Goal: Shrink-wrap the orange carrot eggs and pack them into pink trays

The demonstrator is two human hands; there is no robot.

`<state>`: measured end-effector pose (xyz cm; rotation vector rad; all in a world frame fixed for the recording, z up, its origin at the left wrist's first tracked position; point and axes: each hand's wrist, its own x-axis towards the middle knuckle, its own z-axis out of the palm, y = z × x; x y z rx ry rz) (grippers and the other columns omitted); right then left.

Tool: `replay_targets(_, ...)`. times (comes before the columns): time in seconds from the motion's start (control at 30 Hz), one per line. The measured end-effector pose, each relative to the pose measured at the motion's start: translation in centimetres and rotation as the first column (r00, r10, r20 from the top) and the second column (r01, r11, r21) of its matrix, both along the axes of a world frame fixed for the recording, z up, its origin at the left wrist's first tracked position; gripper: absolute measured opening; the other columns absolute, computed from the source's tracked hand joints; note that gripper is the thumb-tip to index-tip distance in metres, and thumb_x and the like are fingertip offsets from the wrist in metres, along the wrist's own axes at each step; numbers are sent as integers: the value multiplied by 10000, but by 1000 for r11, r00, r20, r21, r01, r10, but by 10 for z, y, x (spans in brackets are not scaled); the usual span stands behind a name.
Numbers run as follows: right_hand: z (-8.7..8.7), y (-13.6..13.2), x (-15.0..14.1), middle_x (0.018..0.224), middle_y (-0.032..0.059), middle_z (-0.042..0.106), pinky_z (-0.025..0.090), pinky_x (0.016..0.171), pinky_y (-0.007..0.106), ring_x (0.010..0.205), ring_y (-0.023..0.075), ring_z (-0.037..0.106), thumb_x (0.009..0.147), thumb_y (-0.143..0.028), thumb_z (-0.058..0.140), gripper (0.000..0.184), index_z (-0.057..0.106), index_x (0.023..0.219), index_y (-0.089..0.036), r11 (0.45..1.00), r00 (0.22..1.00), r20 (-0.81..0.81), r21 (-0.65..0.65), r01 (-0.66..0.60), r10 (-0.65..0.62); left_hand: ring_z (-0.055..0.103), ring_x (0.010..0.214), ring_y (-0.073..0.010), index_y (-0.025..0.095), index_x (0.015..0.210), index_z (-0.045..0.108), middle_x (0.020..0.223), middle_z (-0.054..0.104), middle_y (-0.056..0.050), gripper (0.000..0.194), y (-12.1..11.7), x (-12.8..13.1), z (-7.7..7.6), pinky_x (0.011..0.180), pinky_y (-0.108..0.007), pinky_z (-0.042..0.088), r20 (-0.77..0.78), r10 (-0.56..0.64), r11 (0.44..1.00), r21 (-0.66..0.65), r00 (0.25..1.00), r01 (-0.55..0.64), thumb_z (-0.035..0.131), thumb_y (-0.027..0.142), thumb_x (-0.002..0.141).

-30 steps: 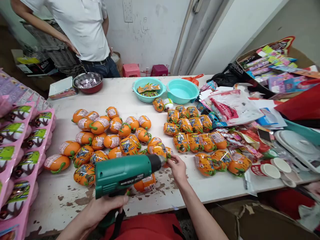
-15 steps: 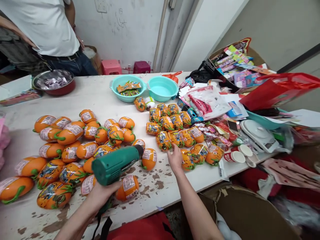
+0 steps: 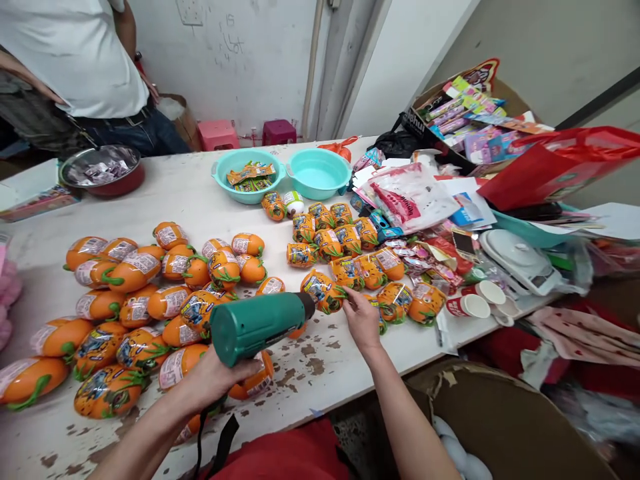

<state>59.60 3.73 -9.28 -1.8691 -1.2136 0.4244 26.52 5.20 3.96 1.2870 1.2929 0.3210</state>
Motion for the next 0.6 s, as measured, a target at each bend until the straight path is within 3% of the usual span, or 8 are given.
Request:
replay_targets(0.1,18,-3,-4,1065,57,760,540,939,430,935,247,706,797,-335,582,306,770,1026,-257,992,991,-49,22,-127,127,488,573,-148,186,664,575,608,573,11,322,-2,-23,5,540,-261,414,36,84,986,-146,996,-78,746,458,655)
replay_targets(0.2,21,-6,-10,1014,56,770,570,891,442,912,255,714,738,-364,683,281,780,979,-255,980,927,-330,-25,-195,176,530,553,-147,171,698,592,606,595,7,346,-5,-47,7,528,-254,421,122,184,961,-232,975,-152,783,457,662)
replay_targets(0.3,11,-14,-22,962,81,773,606,731,403,830,254,722,617,-400,809,389,777,960,-219,977,736,-673,-95,-193,80,557,535,-145,165,830,628,617,617,13,332,-17,-70,10,534,-253,441,190,294,928,-292,937,-233,802,396,667)
replay_targets(0.37,3,-21,-36,935,90,774,603,663,370,786,247,722,530,-403,875,477,771,950,-202,981,603,-797,-137,-140,-25,558,528,-151,160,918,635,607,625,5,378,-30,-80,10,541,-266,450,196,338,898,-359,921,-253,804,390,670)
replay_targets(0.47,-7,-32,-61,867,75,773,596,625,351,731,234,715,444,-374,923,507,762,888,-190,979,469,-874,-187,-81,-128,519,520,-139,141,892,646,595,606,-3,395,-48,-85,10,535,-267,428,266,324,891,-408,908,-198,810,403,647)
replay_targets(0.6,-9,-41,-88,801,44,764,600,680,365,745,234,716,422,-326,938,456,743,811,-190,974,357,-919,-208,-83,-166,508,536,-141,143,829,669,597,590,-1,390,-61,-87,7,532,-265,414,215,326,919,-302,921,-254,800,460,644)
